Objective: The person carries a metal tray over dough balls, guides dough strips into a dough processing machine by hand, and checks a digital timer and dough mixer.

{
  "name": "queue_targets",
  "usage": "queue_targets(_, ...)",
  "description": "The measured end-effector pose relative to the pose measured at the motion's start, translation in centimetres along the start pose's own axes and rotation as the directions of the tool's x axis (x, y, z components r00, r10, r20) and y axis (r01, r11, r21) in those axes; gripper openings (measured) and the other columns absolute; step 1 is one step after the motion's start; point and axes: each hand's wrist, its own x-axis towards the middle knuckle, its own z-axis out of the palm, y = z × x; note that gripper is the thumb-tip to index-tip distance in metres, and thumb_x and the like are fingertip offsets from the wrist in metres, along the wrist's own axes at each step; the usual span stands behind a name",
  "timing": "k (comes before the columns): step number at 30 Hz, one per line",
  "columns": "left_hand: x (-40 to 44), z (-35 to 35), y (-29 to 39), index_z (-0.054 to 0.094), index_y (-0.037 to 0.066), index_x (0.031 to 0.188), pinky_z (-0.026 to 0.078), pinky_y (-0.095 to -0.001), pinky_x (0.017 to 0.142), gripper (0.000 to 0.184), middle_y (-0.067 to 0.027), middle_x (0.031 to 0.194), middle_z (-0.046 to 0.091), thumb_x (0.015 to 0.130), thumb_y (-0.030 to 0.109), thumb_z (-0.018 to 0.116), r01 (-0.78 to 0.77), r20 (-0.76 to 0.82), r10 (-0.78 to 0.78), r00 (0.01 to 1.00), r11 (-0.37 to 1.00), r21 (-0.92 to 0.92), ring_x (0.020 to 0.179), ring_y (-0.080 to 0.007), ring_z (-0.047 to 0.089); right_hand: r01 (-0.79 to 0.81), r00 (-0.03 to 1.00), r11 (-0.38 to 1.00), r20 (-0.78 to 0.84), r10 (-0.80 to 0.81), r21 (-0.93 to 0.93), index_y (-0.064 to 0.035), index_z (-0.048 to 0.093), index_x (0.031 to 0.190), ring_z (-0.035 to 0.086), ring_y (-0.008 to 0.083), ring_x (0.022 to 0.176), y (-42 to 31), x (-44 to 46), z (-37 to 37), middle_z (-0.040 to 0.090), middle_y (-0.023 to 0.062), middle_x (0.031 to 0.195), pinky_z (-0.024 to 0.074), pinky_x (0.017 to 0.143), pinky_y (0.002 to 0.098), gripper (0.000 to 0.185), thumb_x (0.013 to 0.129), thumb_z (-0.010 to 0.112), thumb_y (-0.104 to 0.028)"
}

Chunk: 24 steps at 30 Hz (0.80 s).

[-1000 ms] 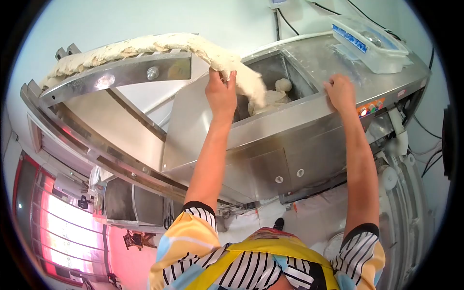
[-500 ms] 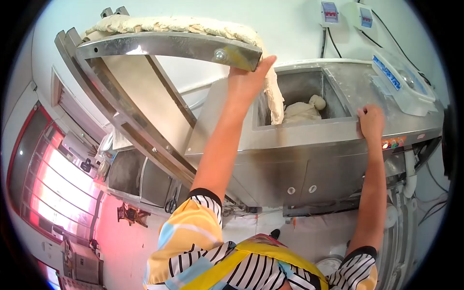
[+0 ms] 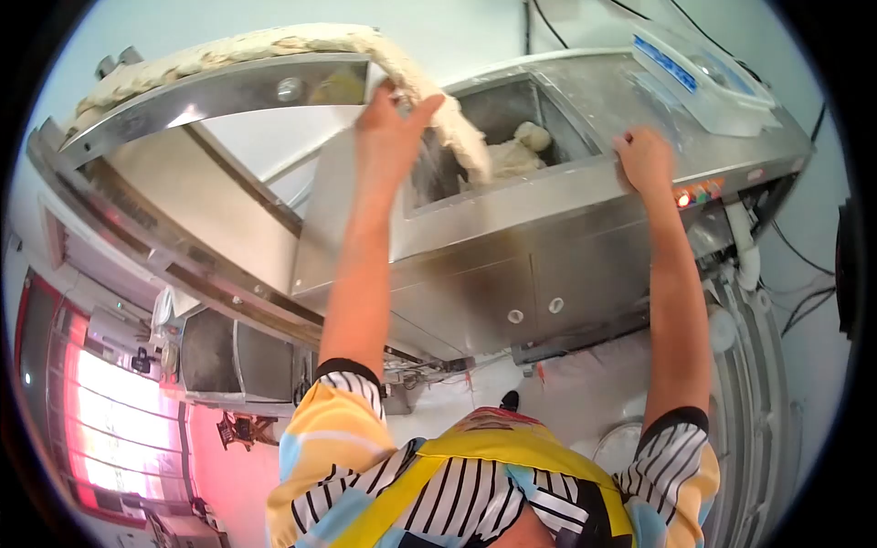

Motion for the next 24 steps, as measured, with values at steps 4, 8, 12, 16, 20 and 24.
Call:
queue_targets(4, 2.2, -1.0, 1.0, 0.056, -0.006, 0.107, 0.045, -0.0385, 0.083, 0.053, -0.0218, 0.102, 0.062, 0.082, 0.041, 0.063, -0.054, -0.098, 0.056, 0.994, 0.998, 0.028, 0.095, -0.0346, 0.059, -0.008, 1.000, 1.000, 0.017, 0.008, 0.007, -0.0028, 0.067, 0.077, 0.061, 0.0360, 0.082, -0.1, -0.2, -0.3, 0.063, 0.0187, 0.084, 0.0472, 0.073, 0.0438, 0.029, 0.078, 0.061, -0.031)
queue_targets(8, 3.0, 0.1, 2.2, 0.058, -0.006, 0.092, 0.045, -0.0402, 0.078, 0.044, -0.0223, 0.090, 0.063, 0.086, 0.038, 0.058, 0.030, -0.190, -0.023, 0.982, 0.999, 0.036, 0.085, -0.0360, 0.060, -0.008, 0.999, 0.999, 0.032, 0.009, -0.041, -0.0029, 0.067, 0.077, 0.061, 0.0358, 0.082, -0.6, -0.1, -0.6, 0.064, 0.0186, 0.085, 0.0474, 0.074, 0.0439, 0.030, 0.078, 0.061, -0.032)
queue_targets(12, 2.7, 2.0, 2.6, 0.057, -0.005, 0.078, 0.046, -0.0440, 0.072, 0.044, -0.0222, 0.071, 0.062, 0.087, 0.038, 0.055, 0.003, -0.176, 0.000, 0.984, 1.000, 0.012, 0.071, -0.0392, 0.060, -0.008, 1.000, 0.998, 0.027, 0.010, -0.062, -0.0031, 0.068, 0.080, 0.061, 0.0357, 0.084, -0.5, 0.0, -0.5, 0.064, 0.0182, 0.087, 0.0479, 0.075, 0.0439, 0.032, 0.079, 0.060, -0.034)
queue_targets(16, 2.1, 2.6, -0.9, 0.058, -0.005, 0.087, 0.046, -0.0437, 0.077, 0.042, -0.0253, 0.083, 0.062, 0.086, 0.037, 0.057, -0.001, -0.144, 0.036, 0.989, 0.973, 0.230, 0.082, -0.0392, 0.061, -0.017, 0.995, 0.991, 0.094, 0.030, -0.136, -0.0036, 0.068, 0.085, 0.062, 0.0355, 0.087, -0.4, 0.4, 0.1, 0.065, 0.0182, 0.088, 0.0481, 0.077, 0.0437, 0.034, 0.081, 0.058, -0.035)
queue_targets(20, 0.2, 0.2, -2.6, 0.056, -0.001, 0.108, 0.044, -0.0372, 0.082, 0.044, -0.0154, 0.102, 0.063, 0.088, 0.038, 0.057, -0.003, 0.138, 0.007, 0.990, 0.999, -0.036, 0.090, -0.0271, 0.059, -0.041, 0.984, 0.981, 0.162, 0.072, -0.188, -0.0037, 0.069, 0.083, 0.062, 0.0363, 0.088, 0.6, 0.9, 1.3, 0.066, 0.0179, 0.091, 0.0491, 0.078, 0.0452, 0.042, 0.085, 0.053, -0.042)
queue_targets(24, -8.4, -2.6, -4.6, 0.042, -0.001, 0.130, 0.037, -0.0357, 0.099, 0.052, -0.0165, 0.126, 0.052, 0.089, 0.024, 0.060, -0.026, 0.247, -0.002, 0.969, 0.994, 0.108, 0.116, -0.0276, 0.050, -0.125, 0.968, 0.976, 0.194, 0.160, -0.178, -0.0073, 0.071, 0.083, 0.065, 0.0296, 0.087, -1.2, 0.4, -1.0, 0.068, 0.0160, 0.088, 0.0503, 0.074, 0.0417, 0.024, 0.079, 0.054, -0.024)
